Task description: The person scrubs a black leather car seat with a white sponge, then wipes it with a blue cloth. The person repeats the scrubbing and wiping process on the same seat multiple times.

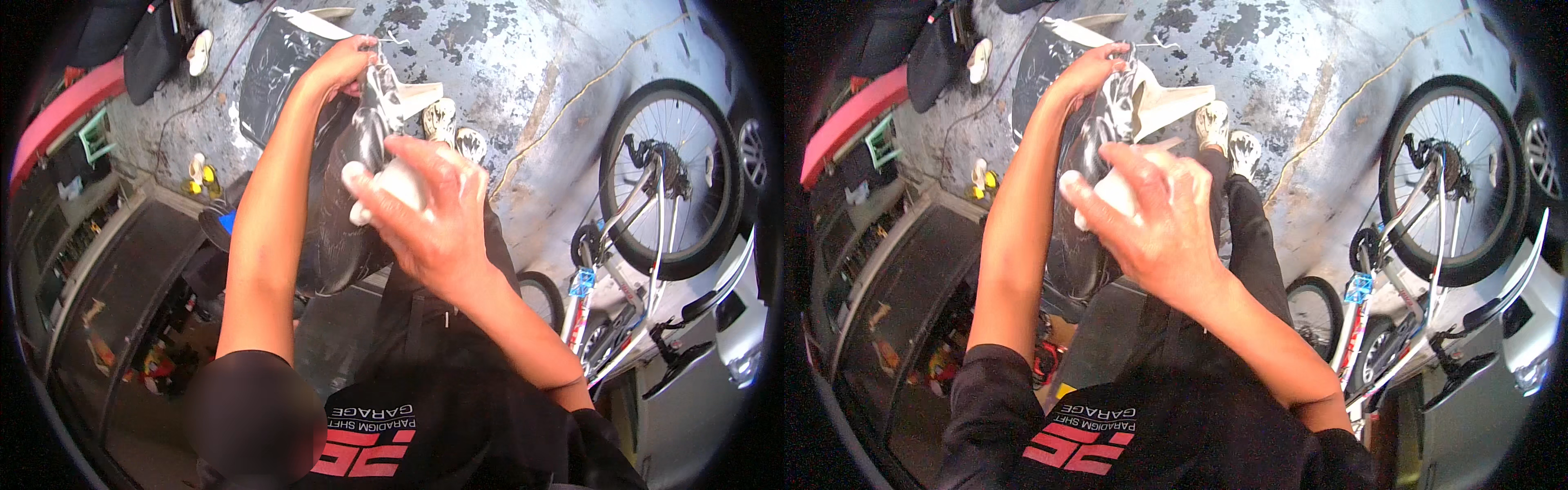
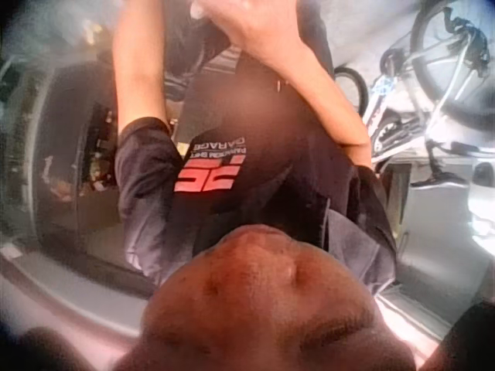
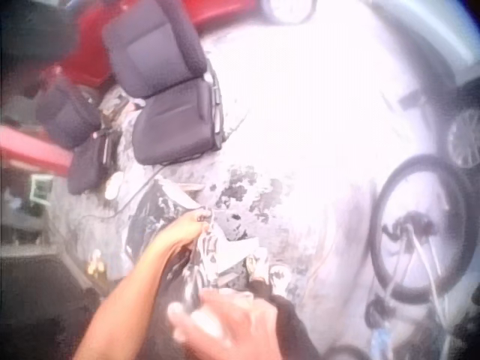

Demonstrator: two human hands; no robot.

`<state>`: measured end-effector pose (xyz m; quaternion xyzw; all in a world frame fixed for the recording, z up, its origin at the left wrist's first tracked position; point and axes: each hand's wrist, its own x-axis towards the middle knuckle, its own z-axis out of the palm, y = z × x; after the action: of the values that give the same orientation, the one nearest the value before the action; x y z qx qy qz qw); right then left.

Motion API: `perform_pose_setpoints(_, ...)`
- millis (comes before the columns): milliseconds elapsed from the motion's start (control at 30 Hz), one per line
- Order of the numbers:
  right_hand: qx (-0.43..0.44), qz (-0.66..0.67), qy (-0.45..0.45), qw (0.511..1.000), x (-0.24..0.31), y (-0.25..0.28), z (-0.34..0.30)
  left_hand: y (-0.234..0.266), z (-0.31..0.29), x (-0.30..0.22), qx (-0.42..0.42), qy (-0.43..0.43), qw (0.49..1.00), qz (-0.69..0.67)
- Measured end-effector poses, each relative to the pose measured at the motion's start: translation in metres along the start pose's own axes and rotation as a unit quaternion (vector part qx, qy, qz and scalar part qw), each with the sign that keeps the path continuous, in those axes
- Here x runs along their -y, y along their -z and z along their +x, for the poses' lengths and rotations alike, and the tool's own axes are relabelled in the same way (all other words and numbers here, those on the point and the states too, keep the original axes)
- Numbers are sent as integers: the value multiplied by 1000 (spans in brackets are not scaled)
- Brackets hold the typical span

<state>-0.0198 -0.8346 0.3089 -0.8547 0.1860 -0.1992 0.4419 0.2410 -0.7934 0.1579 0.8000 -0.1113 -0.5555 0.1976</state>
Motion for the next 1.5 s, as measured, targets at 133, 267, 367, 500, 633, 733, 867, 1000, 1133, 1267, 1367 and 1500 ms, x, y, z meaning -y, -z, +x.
perform_pose_setpoints(133, 117, 37, -67, 990, -16, -2, -98, 3, 11, 9, 10, -6, 999, -31)
perform_pose_setpoints(267, -81, 97, -113, 986, 10, 17, -75, 4, 3, 10, 35, -2, 997, -76)
perform_pose_setpoints(367, 45, -30, 28, 998, 36, -20, -41, -8, 10, 31, 8, -17, 991, -134)
perform_pose_setpoints(500, 64, -172, 145, 972, 31, -23, -40, 18, -46, 43, -25, -58, 988, -141)
perform_pose_setpoints(633, 38, -251, 38, 967, 41, -21, -28, 57, -120, 145, -81, -123, 981, -130)
perform_pose_setpoints(733, 132, -243, 173, 945, 83, -49, -77, 44, -187, 232, -160, -49, 979, -112)
perform_pose_setpoints(867, 158, -273, 152, 937, 90, -45, -54, 0, -268, 339, -220, 85, 955, -177)
perform_pose_setpoints(1000, 107, -412, 129, 896, 88, -58, -43, -42, -318, 356, -216, 112, 852, -464)
perform_pose_setpoints(1133, 301, -370, 129, 869, 175, -131, -103, -84, -315, 381, -214, 124, 708, -661)
perform_pose_setpoints(1267, 380, -335, 207, 837, 182, -143, -94, -71, -344, 359, -260, 65, 671, -691)
perform_pose_setpoints(1367, 306, -548, 143, 765, 118, -74, -13, -59, -385, 334, -222, -19, 666, -712)
perform_pose_setpoints(1500, 369, -631, 40, 681, 121, -111, -11, -93, -382, 334, -168, -8, 597, -784)
